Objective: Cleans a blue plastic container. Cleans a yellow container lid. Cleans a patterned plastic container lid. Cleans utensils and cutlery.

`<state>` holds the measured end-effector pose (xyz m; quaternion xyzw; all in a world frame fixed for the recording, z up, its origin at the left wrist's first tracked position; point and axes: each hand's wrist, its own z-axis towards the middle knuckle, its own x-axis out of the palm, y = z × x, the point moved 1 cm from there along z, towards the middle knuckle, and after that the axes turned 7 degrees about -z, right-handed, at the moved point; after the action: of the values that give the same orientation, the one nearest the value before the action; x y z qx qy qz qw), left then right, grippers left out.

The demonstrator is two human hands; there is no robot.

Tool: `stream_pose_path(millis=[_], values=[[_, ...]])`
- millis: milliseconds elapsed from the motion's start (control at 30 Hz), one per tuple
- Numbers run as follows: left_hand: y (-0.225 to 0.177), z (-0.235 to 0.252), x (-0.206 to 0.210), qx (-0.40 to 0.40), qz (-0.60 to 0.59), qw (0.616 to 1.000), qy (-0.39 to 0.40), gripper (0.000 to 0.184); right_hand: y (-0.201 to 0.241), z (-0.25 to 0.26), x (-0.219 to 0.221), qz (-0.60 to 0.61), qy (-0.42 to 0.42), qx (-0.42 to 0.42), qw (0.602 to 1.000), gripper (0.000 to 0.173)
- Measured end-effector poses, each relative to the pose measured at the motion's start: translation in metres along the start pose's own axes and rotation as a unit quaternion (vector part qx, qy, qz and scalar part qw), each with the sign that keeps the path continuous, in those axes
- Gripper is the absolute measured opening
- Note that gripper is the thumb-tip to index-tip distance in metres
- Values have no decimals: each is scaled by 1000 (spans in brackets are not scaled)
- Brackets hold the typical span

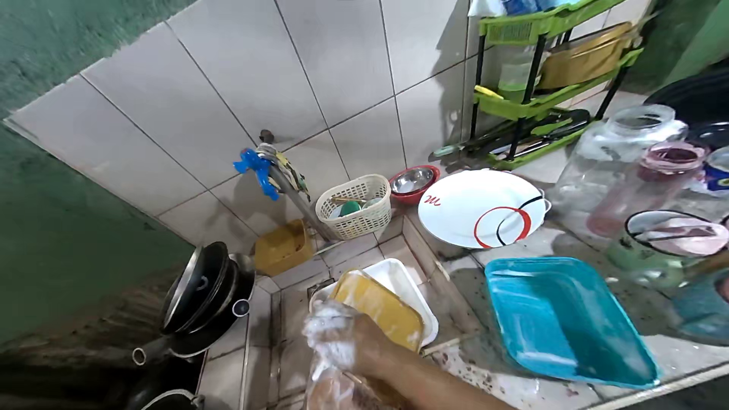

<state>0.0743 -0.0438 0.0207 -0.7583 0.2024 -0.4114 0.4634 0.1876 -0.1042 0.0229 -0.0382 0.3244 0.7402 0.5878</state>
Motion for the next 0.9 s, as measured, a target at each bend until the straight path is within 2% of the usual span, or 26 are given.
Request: stream_pose_path(millis=[67,100,167,233,300,367,400,467,500,533,600,633,667,733,767,833,900], values=[[-3,0,9,7,34,999,-36,32,-18,7,-4,-12,-3,4,1000,19],[-7,-1,15,13,60,997,-53,33,-29,13,-10,-10,16,59,998,21],[-13,-6,21,28,118,991,-63,33,-53,22,-21,26,51,223,973,30],[-12,-8,22,23,157,985,-65,36,-73,33,-31,79,114,410,901,43],[-1,-5,9,15,146,988,-54,35,-79,39,-36,71,135,464,873,42],[12,3,-7,35,74,997,-4,23,-72,44,-47,15,154,436,887,40],[12,2,-9,31,35,998,33,24,-68,44,-52,-13,165,399,902,40],[-11,-7,12,-42,33,998,12,33,-60,40,-52,-88,179,269,942,36],[-17,-5,14,-52,54,997,3,40,-53,37,-47,-109,180,194,958,32],[-11,3,2,-20,60,998,10,44,-39,35,-41,-107,161,106,975,28],[1,15,-34,59,60,994,75,23,-4,38,-36,-66,231,-2,971,25],[-1,13,-40,65,46,992,95,12,7,39,-36,-55,244,-35,968,24],[-7,6,-32,56,35,994,91,12,7,38,-33,-56,214,-61,973,22],[-15,3,-7,35,17,999,38,26,-15,30,-27,-69,100,-77,990,21],[-17,4,1,37,20,999,9,32,-32,27,-27,-74,52,-49,995,19],[-19,6,3,47,40,998,-27,36,-72,18,-37,-70,7,63,996,23],[-16,13,-6,59,40,997,-17,40,-108,9,-40,-74,-5,147,986,25]])
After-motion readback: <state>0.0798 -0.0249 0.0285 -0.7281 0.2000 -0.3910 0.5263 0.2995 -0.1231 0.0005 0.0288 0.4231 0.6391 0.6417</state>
